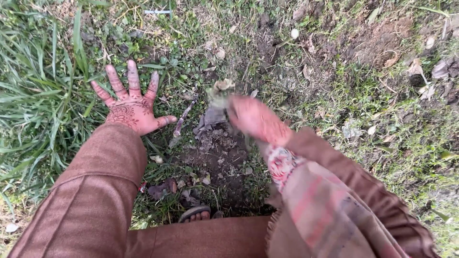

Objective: Pulling weeds and harvesting small root vegetables from a garden bed by hand.

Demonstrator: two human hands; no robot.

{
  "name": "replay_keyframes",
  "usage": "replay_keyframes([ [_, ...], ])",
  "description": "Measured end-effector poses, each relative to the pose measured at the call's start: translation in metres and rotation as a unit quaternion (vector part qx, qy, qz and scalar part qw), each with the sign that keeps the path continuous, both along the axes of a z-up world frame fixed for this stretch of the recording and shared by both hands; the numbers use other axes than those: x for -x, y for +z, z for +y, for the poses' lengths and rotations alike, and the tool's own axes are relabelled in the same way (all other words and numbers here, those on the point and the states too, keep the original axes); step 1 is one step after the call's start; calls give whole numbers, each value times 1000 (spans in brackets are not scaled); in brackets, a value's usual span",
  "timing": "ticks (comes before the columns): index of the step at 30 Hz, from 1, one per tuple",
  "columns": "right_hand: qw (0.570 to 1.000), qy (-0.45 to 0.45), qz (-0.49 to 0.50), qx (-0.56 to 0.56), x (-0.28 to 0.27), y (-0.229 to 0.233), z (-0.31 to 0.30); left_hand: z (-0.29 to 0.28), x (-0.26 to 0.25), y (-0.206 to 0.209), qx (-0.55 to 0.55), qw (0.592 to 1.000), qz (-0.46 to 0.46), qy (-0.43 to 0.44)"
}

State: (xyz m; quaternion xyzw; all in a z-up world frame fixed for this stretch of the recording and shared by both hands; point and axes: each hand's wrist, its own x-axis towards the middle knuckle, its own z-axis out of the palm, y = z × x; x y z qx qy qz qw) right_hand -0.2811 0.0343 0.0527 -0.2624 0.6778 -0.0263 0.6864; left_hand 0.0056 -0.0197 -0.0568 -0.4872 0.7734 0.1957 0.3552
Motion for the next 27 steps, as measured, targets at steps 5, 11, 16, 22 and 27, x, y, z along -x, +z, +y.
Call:
replay_keyframes([
  [5, 774, 176, 277, 542, -21, -145, -73, -8, 12, 19, -48, 998, -43, 15],
  [11, 840, 279, 340, 319, -53, -169, -72, 0, 3, 2, 3, 1000, -3, 10],
  [16, 859, 379, 274, 210, -48, -141, -89, 4, 0, 3, 2, 1000, 0, 8],
  [22, 693, 531, 287, 396, -29, -109, -6, 3, 1, 3, -29, 999, -15, 9],
  [27, 592, 496, 329, 542, 3, -105, 38, 5, -3, -10, 16, 1000, 12, 12],
])
